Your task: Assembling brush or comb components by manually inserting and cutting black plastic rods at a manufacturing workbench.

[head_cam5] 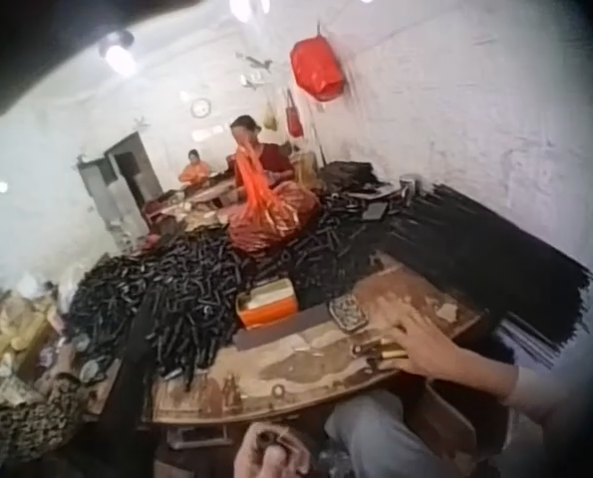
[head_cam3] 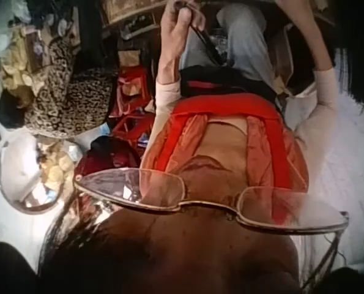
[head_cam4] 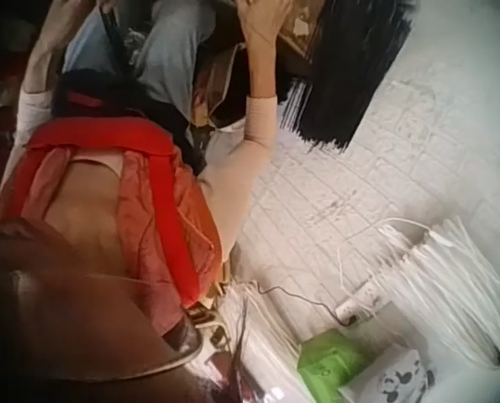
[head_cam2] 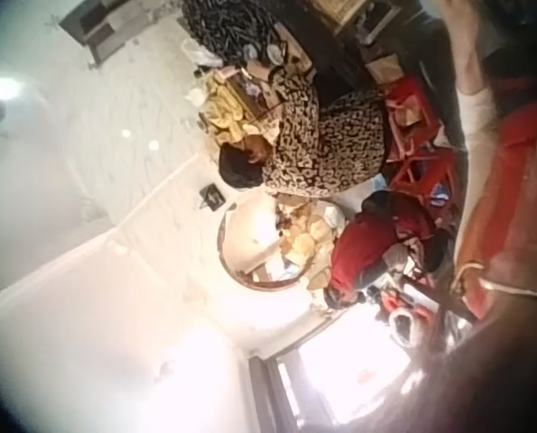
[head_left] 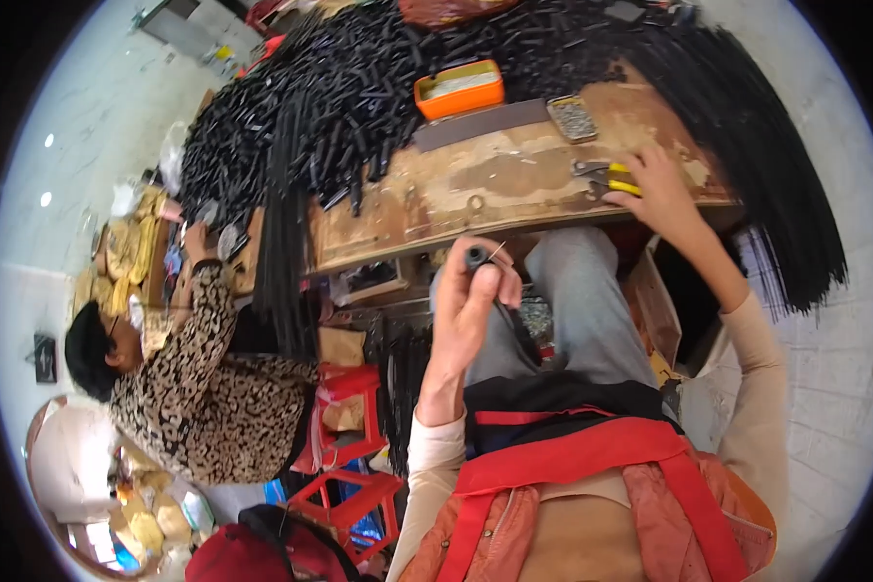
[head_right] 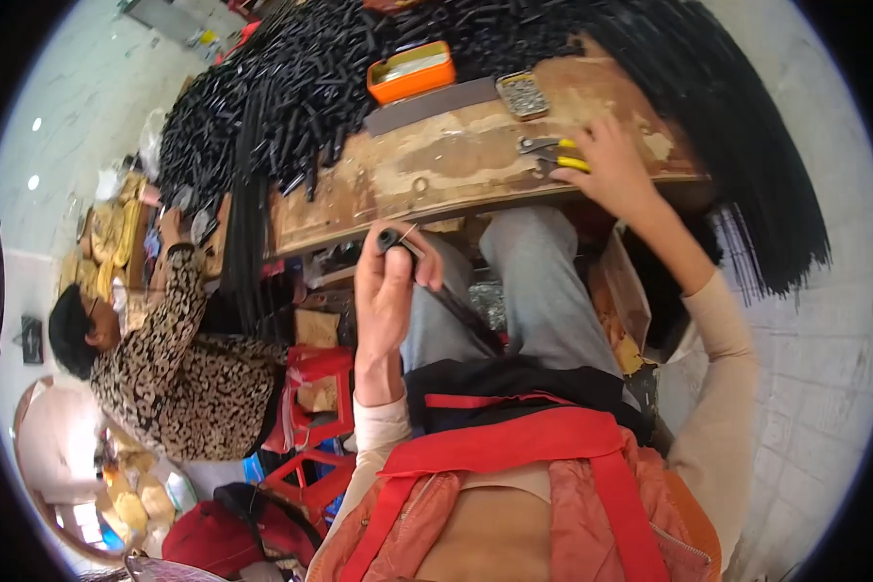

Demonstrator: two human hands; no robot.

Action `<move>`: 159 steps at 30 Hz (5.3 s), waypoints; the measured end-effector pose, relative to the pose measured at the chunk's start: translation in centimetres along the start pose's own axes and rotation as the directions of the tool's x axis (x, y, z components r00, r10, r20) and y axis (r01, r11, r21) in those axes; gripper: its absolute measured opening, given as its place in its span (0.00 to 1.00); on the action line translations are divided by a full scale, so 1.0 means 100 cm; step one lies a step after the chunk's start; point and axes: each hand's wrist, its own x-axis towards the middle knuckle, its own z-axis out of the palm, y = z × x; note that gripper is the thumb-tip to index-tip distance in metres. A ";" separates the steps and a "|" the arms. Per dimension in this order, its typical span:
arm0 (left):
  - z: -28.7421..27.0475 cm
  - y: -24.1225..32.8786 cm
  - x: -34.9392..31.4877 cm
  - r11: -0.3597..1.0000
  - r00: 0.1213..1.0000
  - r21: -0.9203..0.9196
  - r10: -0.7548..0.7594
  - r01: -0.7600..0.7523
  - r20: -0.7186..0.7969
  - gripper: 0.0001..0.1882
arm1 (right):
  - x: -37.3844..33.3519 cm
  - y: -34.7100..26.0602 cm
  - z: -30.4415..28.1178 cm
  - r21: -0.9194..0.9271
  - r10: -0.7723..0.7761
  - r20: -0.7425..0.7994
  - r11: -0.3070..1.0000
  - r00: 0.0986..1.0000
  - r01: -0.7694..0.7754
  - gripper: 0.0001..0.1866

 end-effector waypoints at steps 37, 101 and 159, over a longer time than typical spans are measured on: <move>0.014 0.033 -0.068 0.982 0.983 0.190 -0.040 0.006 0.179 0.25 | -0.021 -0.133 -0.152 0.306 -0.640 0.303 0.767 0.706 0.564 0.19; 0.001 0.001 -0.040 0.968 0.991 0.234 -0.107 0.086 0.080 0.35 | -0.044 -0.147 -0.107 0.517 -0.326 0.840 0.234 0.434 -0.824 0.21; 0.040 -0.005 -0.042 0.990 0.995 0.131 0.065 -0.054 -0.077 0.19 | -0.021 -0.134 -0.069 0.816 0.033 0.539 -0.268 0.842 -0.512 0.11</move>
